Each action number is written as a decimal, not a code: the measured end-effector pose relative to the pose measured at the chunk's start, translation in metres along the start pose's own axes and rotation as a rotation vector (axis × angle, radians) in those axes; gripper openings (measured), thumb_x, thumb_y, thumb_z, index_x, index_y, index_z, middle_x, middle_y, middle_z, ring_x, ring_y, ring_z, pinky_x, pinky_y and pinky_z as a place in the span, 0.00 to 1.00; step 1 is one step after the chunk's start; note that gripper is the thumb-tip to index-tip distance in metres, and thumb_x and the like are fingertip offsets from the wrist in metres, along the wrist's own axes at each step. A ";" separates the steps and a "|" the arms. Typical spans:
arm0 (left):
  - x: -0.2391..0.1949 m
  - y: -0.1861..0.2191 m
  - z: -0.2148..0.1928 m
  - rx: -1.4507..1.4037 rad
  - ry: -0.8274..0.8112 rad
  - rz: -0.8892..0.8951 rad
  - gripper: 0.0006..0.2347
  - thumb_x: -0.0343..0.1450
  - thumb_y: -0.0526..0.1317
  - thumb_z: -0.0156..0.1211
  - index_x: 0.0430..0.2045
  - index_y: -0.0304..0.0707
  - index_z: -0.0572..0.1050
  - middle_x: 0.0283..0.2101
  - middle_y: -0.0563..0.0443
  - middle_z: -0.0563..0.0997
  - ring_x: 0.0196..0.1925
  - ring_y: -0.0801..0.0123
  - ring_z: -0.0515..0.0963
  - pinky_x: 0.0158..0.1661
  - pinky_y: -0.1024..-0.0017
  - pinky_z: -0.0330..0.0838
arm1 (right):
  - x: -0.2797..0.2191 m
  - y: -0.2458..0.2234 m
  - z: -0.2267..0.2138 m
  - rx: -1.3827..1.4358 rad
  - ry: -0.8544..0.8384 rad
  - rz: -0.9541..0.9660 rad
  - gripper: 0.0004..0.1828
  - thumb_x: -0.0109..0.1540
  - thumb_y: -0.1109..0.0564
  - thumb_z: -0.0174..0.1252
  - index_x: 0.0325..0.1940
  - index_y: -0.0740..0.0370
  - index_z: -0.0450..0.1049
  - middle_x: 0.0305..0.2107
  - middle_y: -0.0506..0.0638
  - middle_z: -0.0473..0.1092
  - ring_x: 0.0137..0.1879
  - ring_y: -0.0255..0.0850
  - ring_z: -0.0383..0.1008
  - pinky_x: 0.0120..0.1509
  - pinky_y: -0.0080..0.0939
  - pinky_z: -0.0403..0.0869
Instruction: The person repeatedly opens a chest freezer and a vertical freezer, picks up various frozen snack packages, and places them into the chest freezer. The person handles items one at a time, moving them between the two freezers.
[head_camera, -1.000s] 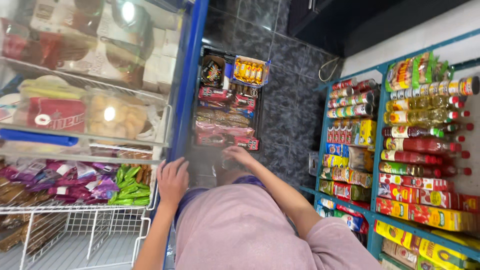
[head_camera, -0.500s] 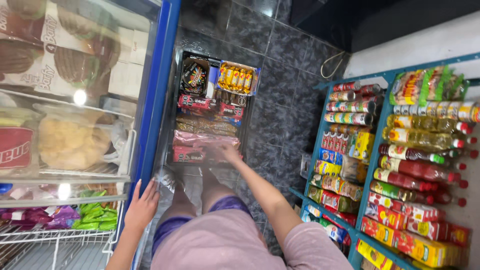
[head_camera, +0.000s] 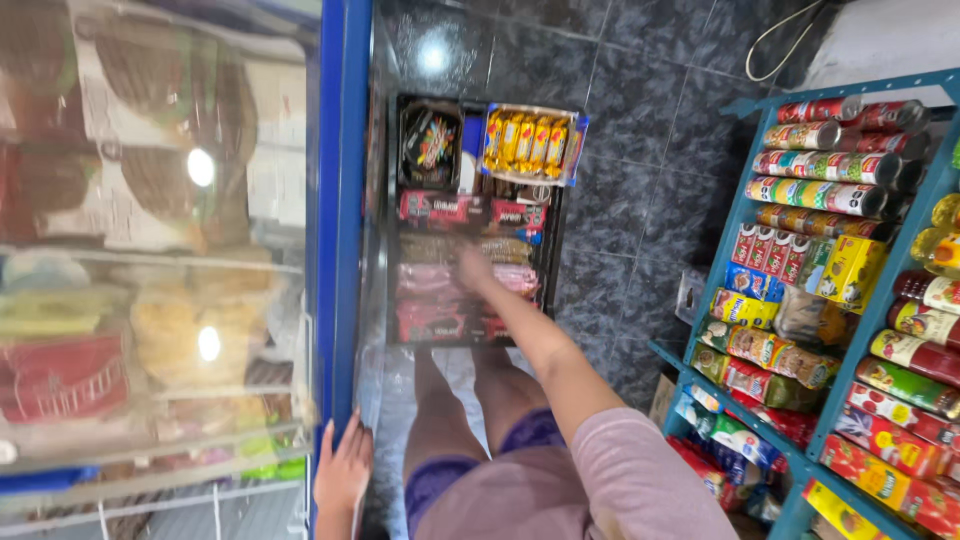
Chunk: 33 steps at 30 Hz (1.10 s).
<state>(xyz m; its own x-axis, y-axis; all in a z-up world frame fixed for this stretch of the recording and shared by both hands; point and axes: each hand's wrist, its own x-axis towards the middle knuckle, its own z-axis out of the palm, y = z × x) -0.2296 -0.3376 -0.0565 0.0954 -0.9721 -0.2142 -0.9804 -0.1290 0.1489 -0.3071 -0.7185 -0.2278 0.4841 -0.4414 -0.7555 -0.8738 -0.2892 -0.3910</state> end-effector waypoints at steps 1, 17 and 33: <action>0.009 -0.002 -0.007 0.007 0.003 0.019 0.11 0.66 0.36 0.44 0.35 0.31 0.72 0.48 0.44 0.76 0.64 0.63 0.62 0.61 0.48 0.54 | -0.005 -0.016 -0.020 0.013 0.014 0.007 0.25 0.53 0.67 0.52 0.54 0.58 0.68 0.60 0.54 0.57 0.52 0.50 0.69 0.44 0.45 0.73; 0.013 -0.003 -0.011 0.037 0.040 0.040 0.07 0.68 0.39 0.44 0.23 0.43 0.72 0.34 0.54 0.78 0.58 0.65 0.69 0.55 0.50 0.57 | 0.076 0.010 0.050 -1.152 -0.342 -0.316 0.30 0.58 0.70 0.45 0.65 0.60 0.56 0.59 0.57 0.55 0.53 0.56 0.67 0.28 0.46 0.74; 0.028 -0.006 -0.027 0.080 0.116 0.057 0.06 0.66 0.32 0.43 0.23 0.38 0.71 0.36 0.47 0.77 0.58 0.64 0.68 0.61 0.51 0.54 | 0.006 0.087 -0.035 -0.926 -0.123 -0.410 0.10 0.59 0.62 0.50 0.40 0.59 0.75 0.43 0.51 0.70 0.36 0.42 0.74 0.35 0.41 0.71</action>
<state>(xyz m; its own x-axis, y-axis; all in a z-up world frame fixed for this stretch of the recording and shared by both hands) -0.2162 -0.3695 -0.0377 0.0540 -0.9942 -0.0935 -0.9950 -0.0615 0.0793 -0.3788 -0.7760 -0.2477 0.6845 -0.0857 -0.7240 -0.2379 -0.9650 -0.1108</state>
